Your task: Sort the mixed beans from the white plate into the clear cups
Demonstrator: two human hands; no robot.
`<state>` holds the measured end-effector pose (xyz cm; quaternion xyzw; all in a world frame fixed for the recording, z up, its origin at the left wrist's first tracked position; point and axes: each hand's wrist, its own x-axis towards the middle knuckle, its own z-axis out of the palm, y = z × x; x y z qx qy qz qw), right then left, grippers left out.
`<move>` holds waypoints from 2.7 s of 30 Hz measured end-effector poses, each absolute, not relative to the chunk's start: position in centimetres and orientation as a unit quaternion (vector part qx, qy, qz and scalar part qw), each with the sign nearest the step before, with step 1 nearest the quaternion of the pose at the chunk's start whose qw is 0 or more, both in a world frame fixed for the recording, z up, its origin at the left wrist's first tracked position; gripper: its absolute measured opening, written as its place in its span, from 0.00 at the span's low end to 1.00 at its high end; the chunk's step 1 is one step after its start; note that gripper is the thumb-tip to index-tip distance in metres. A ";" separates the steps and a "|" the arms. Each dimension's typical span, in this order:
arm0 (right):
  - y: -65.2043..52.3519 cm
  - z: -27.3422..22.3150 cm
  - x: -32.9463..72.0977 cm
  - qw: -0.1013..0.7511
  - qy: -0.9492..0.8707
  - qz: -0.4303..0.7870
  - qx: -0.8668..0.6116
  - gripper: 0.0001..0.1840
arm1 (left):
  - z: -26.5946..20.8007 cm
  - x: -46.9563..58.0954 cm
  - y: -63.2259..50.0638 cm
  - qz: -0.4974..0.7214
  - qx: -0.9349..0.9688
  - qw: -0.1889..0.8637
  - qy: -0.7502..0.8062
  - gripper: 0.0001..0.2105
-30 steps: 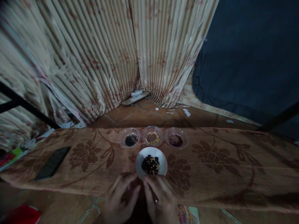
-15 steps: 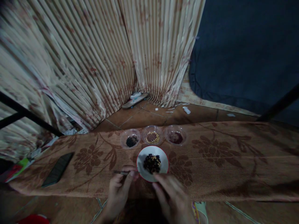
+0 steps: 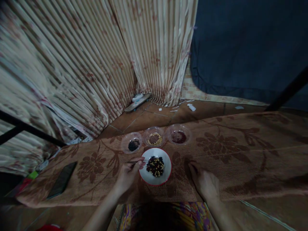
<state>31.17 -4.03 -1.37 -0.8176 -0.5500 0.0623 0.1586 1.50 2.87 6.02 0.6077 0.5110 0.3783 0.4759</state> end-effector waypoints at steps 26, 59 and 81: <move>-4.2 -1.6 31.3 0.202 -0.539 0.069 -0.815 0.21 | 5.5 6.2 5.2 0.315 0.751 0.329 0.478 0.10; -4.3 -1.7 31.3 0.204 -0.532 0.081 -0.818 0.20 | 4.6 4.5 4.0 0.351 0.597 0.438 0.573 0.10; -4.3 -2.2 31.5 0.198 -0.539 0.066 -0.816 0.23 | 4.7 4.9 3.4 0.358 0.619 0.392 0.579 0.08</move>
